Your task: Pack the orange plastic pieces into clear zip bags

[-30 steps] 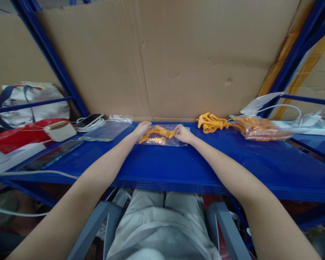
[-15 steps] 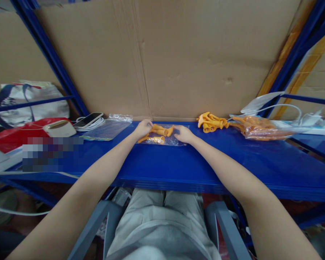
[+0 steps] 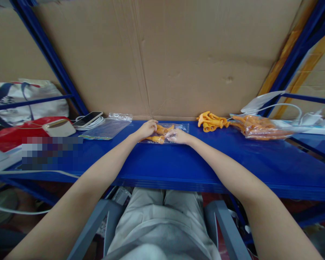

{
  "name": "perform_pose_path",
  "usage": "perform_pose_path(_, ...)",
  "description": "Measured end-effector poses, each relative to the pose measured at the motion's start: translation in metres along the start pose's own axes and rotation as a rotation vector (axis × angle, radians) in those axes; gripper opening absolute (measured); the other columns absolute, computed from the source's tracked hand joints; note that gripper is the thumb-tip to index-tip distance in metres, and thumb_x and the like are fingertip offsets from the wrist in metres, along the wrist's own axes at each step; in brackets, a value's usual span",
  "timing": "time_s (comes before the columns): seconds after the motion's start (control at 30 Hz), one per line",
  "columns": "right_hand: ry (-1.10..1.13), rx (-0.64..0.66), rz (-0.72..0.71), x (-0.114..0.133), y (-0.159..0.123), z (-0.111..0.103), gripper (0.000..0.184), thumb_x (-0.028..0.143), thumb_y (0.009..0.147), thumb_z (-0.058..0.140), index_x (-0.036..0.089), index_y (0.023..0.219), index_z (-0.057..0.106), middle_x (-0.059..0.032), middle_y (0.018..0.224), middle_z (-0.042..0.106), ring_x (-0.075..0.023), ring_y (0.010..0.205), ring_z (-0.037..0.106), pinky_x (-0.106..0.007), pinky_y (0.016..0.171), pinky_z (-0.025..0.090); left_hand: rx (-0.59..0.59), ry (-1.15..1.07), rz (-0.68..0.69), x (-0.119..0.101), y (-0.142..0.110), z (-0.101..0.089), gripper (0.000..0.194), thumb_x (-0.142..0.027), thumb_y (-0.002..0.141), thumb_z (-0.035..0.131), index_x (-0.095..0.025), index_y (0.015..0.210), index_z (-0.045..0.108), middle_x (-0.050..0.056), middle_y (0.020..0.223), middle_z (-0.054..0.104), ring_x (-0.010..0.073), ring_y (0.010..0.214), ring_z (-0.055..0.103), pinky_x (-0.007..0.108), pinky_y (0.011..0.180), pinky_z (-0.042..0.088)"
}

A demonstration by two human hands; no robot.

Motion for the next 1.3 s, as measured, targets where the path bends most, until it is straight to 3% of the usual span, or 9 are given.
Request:
perform_pose_path(0.3,0.028,-0.003,0.069,0.0,0.0,-0.001,0.034,0.011,0.077,0.062,0.022,0.106,0.076,-0.002,0.117,0.072,-0.0232,0.113,0.065,-0.04,0.104,0.045,0.03,0.046,0.005,0.009,0.006,0.011,0.021,-0.01,0.081,0.044,-0.019,0.074,0.062,0.009,0.128,0.062,0.0216,0.128,0.051,0.034,0.115,0.032)
perform_pose_path(0.47,0.074,-0.089,0.111,-0.001,0.002,-0.006,0.031,0.012,0.079,0.061,0.02,0.105,0.077,-0.0038,0.114,0.073,-0.0235,0.11,0.067,-0.038,0.101,0.048,0.084,0.015,-0.044,0.018,0.007,0.017,0.016,-0.015,0.085,0.047,-0.02,0.077,0.059,0.009,0.141,0.055,0.0216,0.14,0.039,0.034,0.119,0.022)
perform_pose_path(0.63,-0.054,-0.364,0.311,-0.028,-0.007,-0.046,0.035,0.007,0.082,0.047,0.015,0.097,0.077,-0.0057,0.094,0.077,-0.0185,0.083,0.072,-0.032,0.084,0.056,0.117,0.017,-0.061,0.024,0.007,0.018,0.014,-0.015,0.082,0.049,-0.02,0.071,0.055,0.009,0.149,0.047,0.0241,0.145,0.03,0.039,0.12,0.017)
perform_pose_path(0.77,-0.387,-0.528,0.349,-0.048,-0.028,-0.086,0.038,0.008,0.08,0.046,0.014,0.105,0.075,-0.0113,0.111,0.072,-0.0243,0.107,0.065,-0.04,0.099,0.049,0.145,0.055,-0.058,0.031,0.01,0.018,0.013,-0.015,0.079,0.049,-0.021,0.069,0.054,0.009,0.151,0.045,0.0254,0.148,0.024,0.046,0.12,0.016)
perform_pose_path(0.83,-0.568,-0.481,0.432,-0.058,-0.039,-0.094,0.041,0.01,0.079,0.049,0.014,0.113,0.072,-0.0151,0.125,0.066,-0.0302,0.119,0.058,-0.049,0.103,0.044,0.157,0.075,-0.058,0.035,0.012,0.018,0.011,-0.015,0.077,0.049,-0.021,0.069,0.054,0.008,0.151,0.045,0.0258,0.148,0.023,0.047,0.12,0.015)
perform_pose_path(0.93,-0.716,-0.277,0.567,-0.071,-0.048,-0.09,0.04,0.015,0.082,0.05,0.016,0.116,0.071,-0.0172,0.133,0.06,-0.0364,0.126,0.052,-0.06,0.103,0.038,0.169,0.109,-0.056,0.04,0.012,0.016,0.011,-0.013,0.074,0.049,-0.021,0.071,0.055,0.006,0.153,0.042,0.026,0.148,0.025,0.047,0.121,0.014)
perform_pose_path(1.07,-0.802,-0.127,0.655,-0.07,-0.05,-0.081,0.044,0.02,0.087,0.042,0.017,0.122,0.067,-0.0169,0.13,0.062,-0.0352,0.123,0.054,-0.057,0.1,0.037,0.192,0.205,-0.072,0.045,0.009,0.013,0.012,-0.014,0.075,0.046,-0.021,0.075,0.056,0.005,0.158,0.034,0.0255,0.148,0.023,0.046,0.122,0.012)
perform_pose_path(1.17,-0.85,-0.185,0.652,-0.058,-0.047,-0.085,0.046,0.019,0.087,0.039,0.015,0.124,0.066,-0.0175,0.131,0.061,-0.0342,0.121,0.053,-0.053,0.099,0.037,0.191,0.251,-0.091,0.049,0.008,0.009,0.013,-0.015,0.076,0.044,-0.021,0.077,0.056,0.004,0.159,0.03,0.0245,0.149,0.021,0.044,0.122,0.012)
perform_pose_path(1.3,-0.907,-0.384,0.673,-0.047,-0.053,-0.102,0.044,0.02,0.09,0.036,0.01,0.122,0.064,-0.0213,0.13,0.059,-0.0346,0.122,0.05,-0.051,0.098,0.035,0.18,0.217,-0.073,0.056,0.01,0.008,0.014,-0.013,0.073,0.045,-0.02,0.078,0.057,0.005,0.159,0.032,0.0231,0.149,0.022,0.042,0.121,0.02)
Point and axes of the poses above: each hand's wrist, its own y-axis towards the middle knuckle, its own z-axis out of the palm, x = y × z, the point moved 6 cm from there along y, towards the middle knuckle
